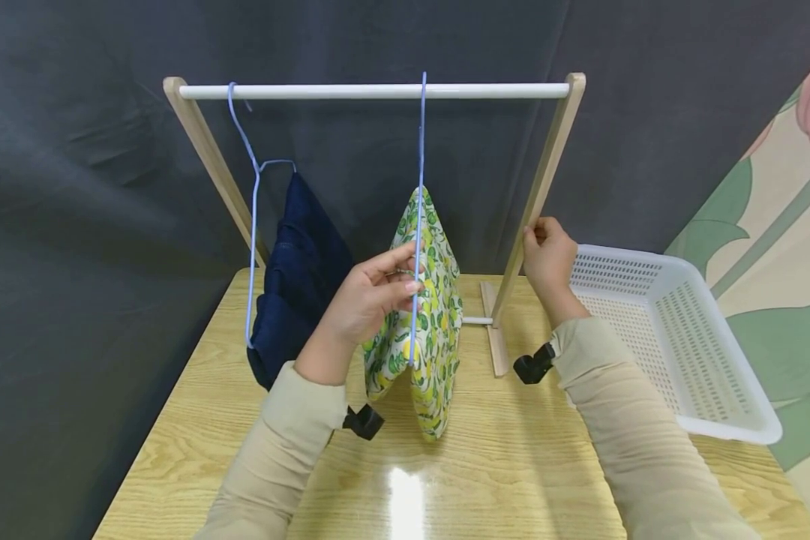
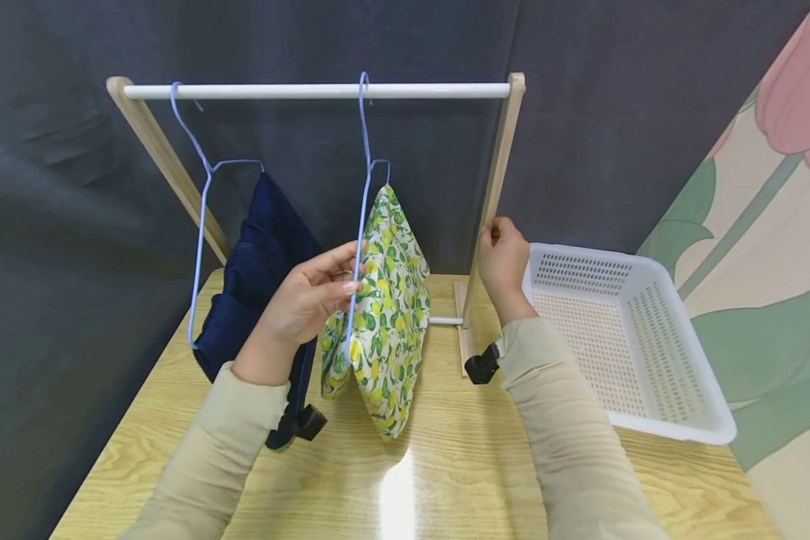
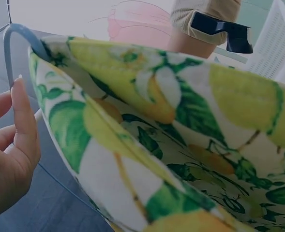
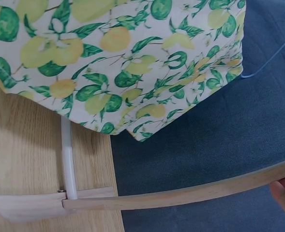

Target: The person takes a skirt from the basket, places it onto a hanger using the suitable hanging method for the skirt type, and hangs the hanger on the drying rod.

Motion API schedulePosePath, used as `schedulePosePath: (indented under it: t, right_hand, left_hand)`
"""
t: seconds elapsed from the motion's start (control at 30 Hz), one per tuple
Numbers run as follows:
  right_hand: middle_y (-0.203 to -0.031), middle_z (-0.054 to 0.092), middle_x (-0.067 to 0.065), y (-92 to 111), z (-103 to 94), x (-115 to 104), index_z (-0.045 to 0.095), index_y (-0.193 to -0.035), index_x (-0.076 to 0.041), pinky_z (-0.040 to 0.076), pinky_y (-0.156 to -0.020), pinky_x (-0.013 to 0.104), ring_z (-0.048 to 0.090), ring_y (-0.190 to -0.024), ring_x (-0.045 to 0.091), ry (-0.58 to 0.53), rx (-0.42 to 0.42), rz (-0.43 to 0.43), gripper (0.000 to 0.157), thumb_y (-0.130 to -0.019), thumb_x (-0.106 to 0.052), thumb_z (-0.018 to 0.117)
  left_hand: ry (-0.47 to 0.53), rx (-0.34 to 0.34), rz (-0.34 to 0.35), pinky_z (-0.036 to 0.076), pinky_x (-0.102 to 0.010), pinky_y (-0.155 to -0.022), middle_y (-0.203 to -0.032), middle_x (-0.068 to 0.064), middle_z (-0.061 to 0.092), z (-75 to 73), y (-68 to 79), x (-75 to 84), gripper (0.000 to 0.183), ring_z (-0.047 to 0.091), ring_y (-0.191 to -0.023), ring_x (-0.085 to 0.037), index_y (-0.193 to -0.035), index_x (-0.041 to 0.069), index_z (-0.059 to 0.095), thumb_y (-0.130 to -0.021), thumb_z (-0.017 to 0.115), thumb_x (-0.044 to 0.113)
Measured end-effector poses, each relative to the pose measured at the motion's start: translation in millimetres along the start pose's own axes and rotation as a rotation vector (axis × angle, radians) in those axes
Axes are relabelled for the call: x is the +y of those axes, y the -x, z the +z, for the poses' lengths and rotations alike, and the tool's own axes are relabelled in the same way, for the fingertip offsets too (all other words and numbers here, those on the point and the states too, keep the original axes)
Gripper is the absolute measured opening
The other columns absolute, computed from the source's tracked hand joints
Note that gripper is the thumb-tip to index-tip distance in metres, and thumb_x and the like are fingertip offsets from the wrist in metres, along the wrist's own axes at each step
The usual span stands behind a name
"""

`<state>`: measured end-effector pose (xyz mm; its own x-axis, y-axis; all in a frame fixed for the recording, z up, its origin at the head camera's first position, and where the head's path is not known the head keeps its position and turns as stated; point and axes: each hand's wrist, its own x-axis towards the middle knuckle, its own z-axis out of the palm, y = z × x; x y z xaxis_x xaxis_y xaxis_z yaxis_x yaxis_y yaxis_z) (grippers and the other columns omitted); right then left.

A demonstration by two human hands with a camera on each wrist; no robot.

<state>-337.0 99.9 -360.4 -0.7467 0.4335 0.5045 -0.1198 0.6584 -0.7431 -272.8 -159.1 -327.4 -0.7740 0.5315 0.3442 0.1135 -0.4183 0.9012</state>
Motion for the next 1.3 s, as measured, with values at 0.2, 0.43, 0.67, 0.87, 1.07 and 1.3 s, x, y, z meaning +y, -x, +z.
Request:
schedulePosePath:
  t: [0.2, 0.43, 0.67, 0.87, 1.07, 1.3]
  right_hand:
    - [-0.092, 0.059, 0.019, 0.3, 0.3, 0.5, 0.055, -0.095, 0.008, 0.045, -0.071, 0.032, 0.056, -0.081, 0.026, 0.012, -0.004, -0.001, 0.02, -0.087, -0.01, 0.048]
    - [-0.093, 0.059, 0.019, 1.7, 1.2, 0.6, 0.054, -0.097, 0.007, 0.045, -0.07, 0.032, 0.056, -0.081, 0.025, -0.002, 0.003, 0.023, 0.023, -0.088, -0.012, 0.047]
    - [-0.095, 0.058, 0.018, 1.6, 3.1, 0.9, 0.054, -0.099, 0.007, 0.046, -0.071, 0.031, 0.055, -0.083, 0.025, -0.017, -0.004, 0.054, 0.024, -0.088, -0.013, 0.047]
    - [-0.095, 0.058, 0.019, 1.3, 0.7, -0.4, 0.053, -0.1, 0.007, 0.045, -0.071, 0.031, 0.055, -0.083, 0.025, -0.01, -0.011, 0.062, 0.024, -0.088, -0.013, 0.047]
    - [-0.105, 0.054, 0.02, 7.4, -6.2, -4.0, 0.047, -0.109, 0.008, 0.044, -0.078, 0.032, 0.052, -0.094, 0.027, -0.033, -0.135, 0.105, 0.03, -0.089, -0.014, 0.045]
    - [-0.121, 0.042, 0.023, 28.6, -14.5, -6.3, 0.031, -0.125, 0.006, 0.035, -0.089, 0.04, 0.041, -0.11, 0.033, -0.03, -0.292, 0.119, 0.048, -0.09, -0.024, 0.044]
  left_hand:
    - [0.0, 0.014, -0.019, 0.046, -0.02, -0.059, -0.094, -0.009, 0.043, -0.3, -0.5, -3.1, 0.051, 0.049, -0.069, -0.008, -0.13, -0.009, 0.025, -0.081, 0.039, -0.016]
    - [-0.004, 0.007, -0.02, 0.046, -0.02, -0.059, -0.094, -0.009, 0.043, -2.8, -1.9, -6.1, 0.051, 0.049, -0.069, -0.008, -0.13, -0.009, 0.026, -0.081, 0.039, -0.016]
    - [-0.049, 0.041, -0.046, 0.045, -0.021, -0.06, -0.093, -0.007, 0.043, -7.2, -2.7, -9.0, 0.051, 0.047, -0.068, -0.008, -0.131, -0.007, 0.028, -0.082, 0.042, -0.014]
    - [-0.071, 0.051, -0.066, 0.044, -0.022, -0.06, -0.091, -0.004, 0.042, -8.8, -3.7, -10.0, 0.052, 0.048, -0.068, -0.008, -0.131, -0.006, 0.028, -0.082, 0.043, -0.012]
    - [-0.115, 0.089, -0.069, 0.045, -0.022, -0.061, -0.091, -0.003, 0.044, -9.1, -3.6, -11.2, 0.048, 0.05, -0.068, -0.008, -0.128, -0.009, 0.031, -0.082, 0.044, -0.011]
    - [-0.365, 0.161, -0.051, 0.046, -0.031, -0.069, -0.099, -0.008, 0.047, -8.7, 1.4, -11.9, 0.04, 0.051, -0.08, -0.017, -0.123, 0.0, 0.044, -0.084, 0.053, 0.003]
